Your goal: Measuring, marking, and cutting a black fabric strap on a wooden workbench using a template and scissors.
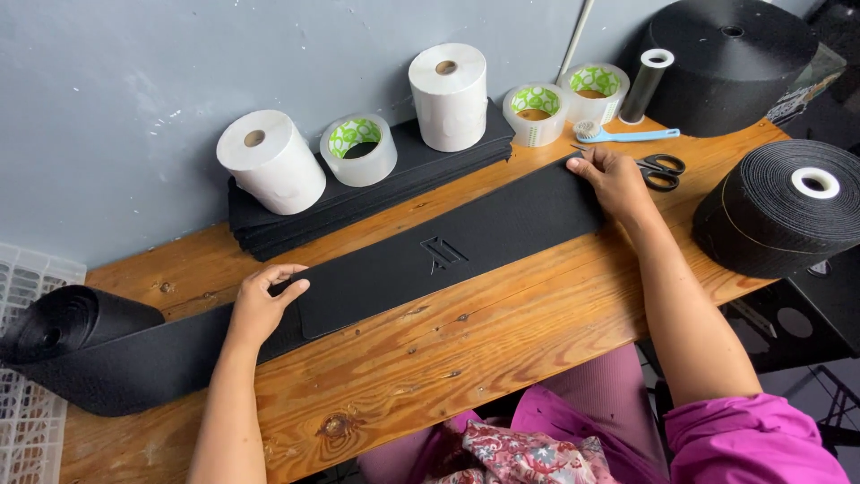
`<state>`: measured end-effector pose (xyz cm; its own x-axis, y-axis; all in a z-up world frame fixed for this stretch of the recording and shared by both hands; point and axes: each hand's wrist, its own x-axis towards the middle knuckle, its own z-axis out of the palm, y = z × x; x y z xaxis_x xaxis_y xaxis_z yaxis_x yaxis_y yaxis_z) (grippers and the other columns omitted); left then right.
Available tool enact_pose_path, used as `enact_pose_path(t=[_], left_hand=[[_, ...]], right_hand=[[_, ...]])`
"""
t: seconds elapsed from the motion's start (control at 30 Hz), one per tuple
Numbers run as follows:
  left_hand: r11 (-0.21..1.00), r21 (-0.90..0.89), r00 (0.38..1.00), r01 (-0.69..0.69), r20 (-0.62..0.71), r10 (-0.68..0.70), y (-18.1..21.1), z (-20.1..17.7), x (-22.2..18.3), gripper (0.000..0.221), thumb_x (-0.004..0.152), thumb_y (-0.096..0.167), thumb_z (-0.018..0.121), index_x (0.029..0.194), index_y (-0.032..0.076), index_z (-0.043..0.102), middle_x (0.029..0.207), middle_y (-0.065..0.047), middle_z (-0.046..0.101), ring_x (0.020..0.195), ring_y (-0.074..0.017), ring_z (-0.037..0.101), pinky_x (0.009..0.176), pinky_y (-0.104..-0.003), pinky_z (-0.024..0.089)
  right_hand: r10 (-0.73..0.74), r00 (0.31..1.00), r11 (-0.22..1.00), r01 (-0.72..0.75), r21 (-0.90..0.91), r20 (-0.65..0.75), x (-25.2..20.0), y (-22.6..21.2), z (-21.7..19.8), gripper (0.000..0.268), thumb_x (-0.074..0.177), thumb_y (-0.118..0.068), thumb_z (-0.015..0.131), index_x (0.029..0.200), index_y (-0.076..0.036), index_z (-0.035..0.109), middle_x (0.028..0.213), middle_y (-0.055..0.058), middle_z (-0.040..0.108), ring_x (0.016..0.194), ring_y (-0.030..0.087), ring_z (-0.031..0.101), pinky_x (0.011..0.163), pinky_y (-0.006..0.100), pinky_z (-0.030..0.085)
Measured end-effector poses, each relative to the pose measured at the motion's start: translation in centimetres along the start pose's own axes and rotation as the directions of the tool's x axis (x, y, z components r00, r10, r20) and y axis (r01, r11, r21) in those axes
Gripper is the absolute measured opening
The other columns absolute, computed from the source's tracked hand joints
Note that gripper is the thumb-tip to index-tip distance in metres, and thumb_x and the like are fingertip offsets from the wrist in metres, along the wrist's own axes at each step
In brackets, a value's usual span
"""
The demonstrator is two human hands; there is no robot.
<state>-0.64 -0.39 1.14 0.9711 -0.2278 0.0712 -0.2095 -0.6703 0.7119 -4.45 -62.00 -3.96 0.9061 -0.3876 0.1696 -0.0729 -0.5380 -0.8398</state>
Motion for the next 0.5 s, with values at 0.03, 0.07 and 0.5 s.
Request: enact_pose_path(t=[0.03, 0.07, 0.5], left_hand=[[1.0, -0.002, 1.0, 0.002, -0.001, -0.002, 0.2, 0.1, 0.0, 0.028, 0.091, 0.022, 0.079, 0.118, 0.015, 0.079, 0.105, -0.013, 0.073, 0.11, -0.0265, 0.064, 0.108, -0.043, 0.044], [1.0, 0.001, 1.0, 0.023, -0.012, -0.023, 0.3, 0.2, 0.0, 0.027, 0.091, 0.022, 0.078, 0.118, 0.017, 0.079, 0.106, -0.012, 0.074, 0.11, -0.0274, 0.066, 0.106, -0.044, 0.045], [0.996, -0.08, 0.999, -0.039, -0.013, 0.038, 2.1, -0.2, -0.4, 0.03, 0.09, 0.012, 0.077, 0.119, 0.012, 0.078, 0.108, -0.018, 0.074, 0.11, -0.0355, 0.067, 0.1, -0.046, 0.051]], right_hand=[[-0.001, 1.0, 1.0, 0.001, -0.002, 0.002, -0.5, -0.8, -0.3, 0.03, 0.104, -0.045, 0.076, 0.092, -0.017, 0.071, 0.069, -0.002, 0.063, 0.066, 0.012, 0.054, 0.065, 0.029, 0.041], [0.011, 1.0, 1.0, -0.011, 0.017, 0.012, -0.9, -1.5, -0.5, 0.028, 0.106, -0.044, 0.073, 0.096, -0.018, 0.073, 0.069, -0.002, 0.063, 0.066, 0.011, 0.054, 0.065, 0.028, 0.042], [-0.018, 0.998, 0.996, 0.013, 0.091, 0.062, -0.4, 0.6, -0.8, 0.01, 0.105, -0.017, 0.074, 0.112, -0.01, 0.072, 0.088, 0.001, 0.068, 0.08, 0.012, 0.057, 0.076, 0.029, 0.046]])
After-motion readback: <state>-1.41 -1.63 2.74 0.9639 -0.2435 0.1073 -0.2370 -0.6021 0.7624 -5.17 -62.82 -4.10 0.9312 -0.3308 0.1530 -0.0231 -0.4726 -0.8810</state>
